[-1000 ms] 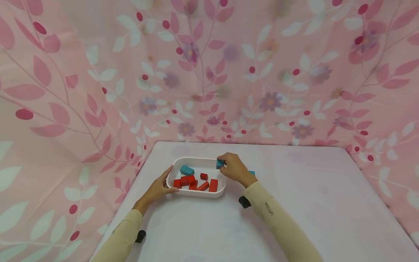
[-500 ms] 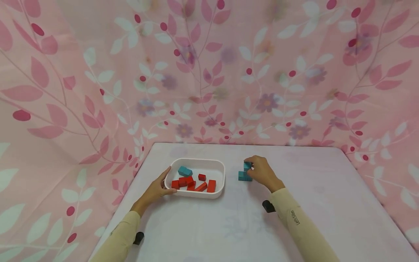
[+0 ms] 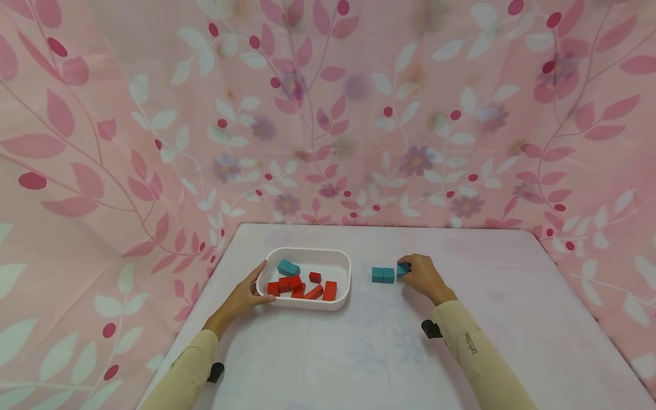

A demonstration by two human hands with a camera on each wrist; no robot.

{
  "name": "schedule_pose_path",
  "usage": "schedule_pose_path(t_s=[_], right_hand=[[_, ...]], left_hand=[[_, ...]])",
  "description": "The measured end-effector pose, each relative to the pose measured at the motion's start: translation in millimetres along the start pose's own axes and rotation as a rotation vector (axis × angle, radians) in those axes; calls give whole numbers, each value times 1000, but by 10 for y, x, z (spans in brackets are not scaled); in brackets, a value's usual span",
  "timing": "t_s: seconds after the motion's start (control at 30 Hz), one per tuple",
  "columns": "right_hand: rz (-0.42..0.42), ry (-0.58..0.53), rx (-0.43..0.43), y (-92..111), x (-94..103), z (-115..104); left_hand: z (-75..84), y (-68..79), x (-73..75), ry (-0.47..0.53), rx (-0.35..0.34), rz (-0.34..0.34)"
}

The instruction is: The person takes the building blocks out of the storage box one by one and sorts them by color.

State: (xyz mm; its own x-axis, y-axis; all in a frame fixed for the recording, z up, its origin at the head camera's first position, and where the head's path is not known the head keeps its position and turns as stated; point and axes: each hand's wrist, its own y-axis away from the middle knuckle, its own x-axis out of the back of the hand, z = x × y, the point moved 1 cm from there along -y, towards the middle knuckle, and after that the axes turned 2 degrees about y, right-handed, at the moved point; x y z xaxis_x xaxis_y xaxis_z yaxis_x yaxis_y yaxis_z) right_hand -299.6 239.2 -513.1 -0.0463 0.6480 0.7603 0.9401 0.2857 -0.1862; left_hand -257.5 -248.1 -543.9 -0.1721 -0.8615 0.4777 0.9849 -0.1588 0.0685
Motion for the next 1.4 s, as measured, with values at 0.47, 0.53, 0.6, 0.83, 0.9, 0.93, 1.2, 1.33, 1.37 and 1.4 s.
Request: schedule_pose_path(t_s=[0.47, 0.53, 0.6, 0.83, 0.9, 0.93, 1.2, 1.33, 1.37, 1.4], right_hand=[[-65, -39, -91, -32, -141, 121], [-66, -39, -97, -35, -144, 120], [-70, -37, -100, -40, -148, 114], [-94, -40, -121, -68, -199, 104], [-95, -43, -124, -73, -214, 104], [-94, -42, -118, -72, -218, 102], [-90, -13, -78, -69, -193, 84], [-79, 19, -25, -111, -131, -36], [-77, 21, -14, -135, -117, -93], [-76, 32, -1, -165, -109, -158]], left_hand=[[-31, -2, 8, -11, 14, 11], [-32, -3, 11, -9, 10, 11], [-32, -3, 17, -6, 14, 12], [-66, -12, 33, 6, 9, 9], [-76, -16, 35, 11, 10, 11], [-78, -15, 34, 13, 9, 11], [-62, -21, 8, 12, -4, 11], [-42, -15, -4, 20, 5, 9], [-40, -11, -6, 20, 7, 11], [-39, -5, -7, 17, 8, 14]])
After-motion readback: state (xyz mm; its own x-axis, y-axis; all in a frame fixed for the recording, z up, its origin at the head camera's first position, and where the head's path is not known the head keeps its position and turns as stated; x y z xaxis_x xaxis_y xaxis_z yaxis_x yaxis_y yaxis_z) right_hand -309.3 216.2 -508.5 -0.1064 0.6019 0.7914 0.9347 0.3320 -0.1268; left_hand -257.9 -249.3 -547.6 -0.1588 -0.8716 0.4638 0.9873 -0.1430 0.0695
